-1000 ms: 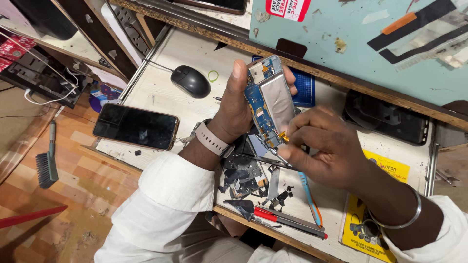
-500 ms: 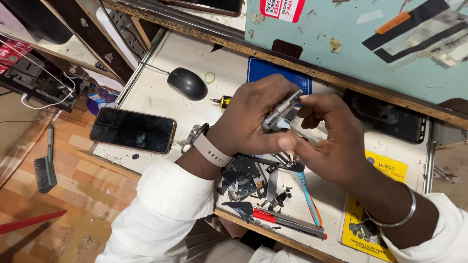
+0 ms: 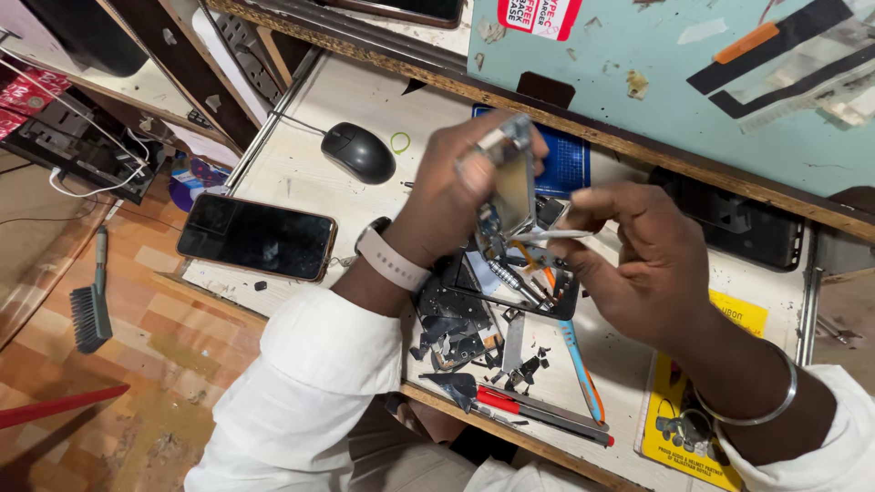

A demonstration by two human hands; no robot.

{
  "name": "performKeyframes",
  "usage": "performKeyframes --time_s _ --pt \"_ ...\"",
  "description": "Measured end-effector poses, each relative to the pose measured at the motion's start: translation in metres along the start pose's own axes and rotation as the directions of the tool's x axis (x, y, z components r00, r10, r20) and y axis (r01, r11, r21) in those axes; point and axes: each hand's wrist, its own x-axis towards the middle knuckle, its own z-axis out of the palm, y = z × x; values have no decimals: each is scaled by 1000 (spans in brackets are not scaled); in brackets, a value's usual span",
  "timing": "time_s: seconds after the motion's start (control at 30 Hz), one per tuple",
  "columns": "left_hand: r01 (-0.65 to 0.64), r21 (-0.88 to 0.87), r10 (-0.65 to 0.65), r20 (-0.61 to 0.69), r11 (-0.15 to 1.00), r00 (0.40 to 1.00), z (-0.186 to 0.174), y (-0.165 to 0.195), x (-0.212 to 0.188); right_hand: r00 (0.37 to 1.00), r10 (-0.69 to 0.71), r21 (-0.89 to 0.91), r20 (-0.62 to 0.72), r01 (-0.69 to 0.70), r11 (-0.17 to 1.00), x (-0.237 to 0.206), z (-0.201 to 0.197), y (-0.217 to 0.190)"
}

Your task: The person sits at a repair bench and disassembles a smartphone, prying off the back cover and removing broken frame pieces by hand. They use a screwdriver to unscrew and work on the exposed motherboard and battery assembly, turning the phone over to access different sides.

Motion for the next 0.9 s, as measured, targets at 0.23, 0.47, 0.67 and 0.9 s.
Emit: performKeyframes --time_s 0.23,0.47,0.67,0.9 --pt "118 -421 -128 4 899 992 -8 -18 -1 1000 16 -30 -17 -17 999 -2 -7 1" --pt "172 -524 -165 60 834 984 -9 -26 0 994 72 137 -79 -61 989 -5 -5 6" --pt "186 -533 -160 95 826 983 -11 -22 -1 996 25 236 -85 -5 972 -4 -4 10" --pt "205 -605 -175 108 770 979 -11 -22 0 996 56 275 -63 -37 961 -8 -4 10"
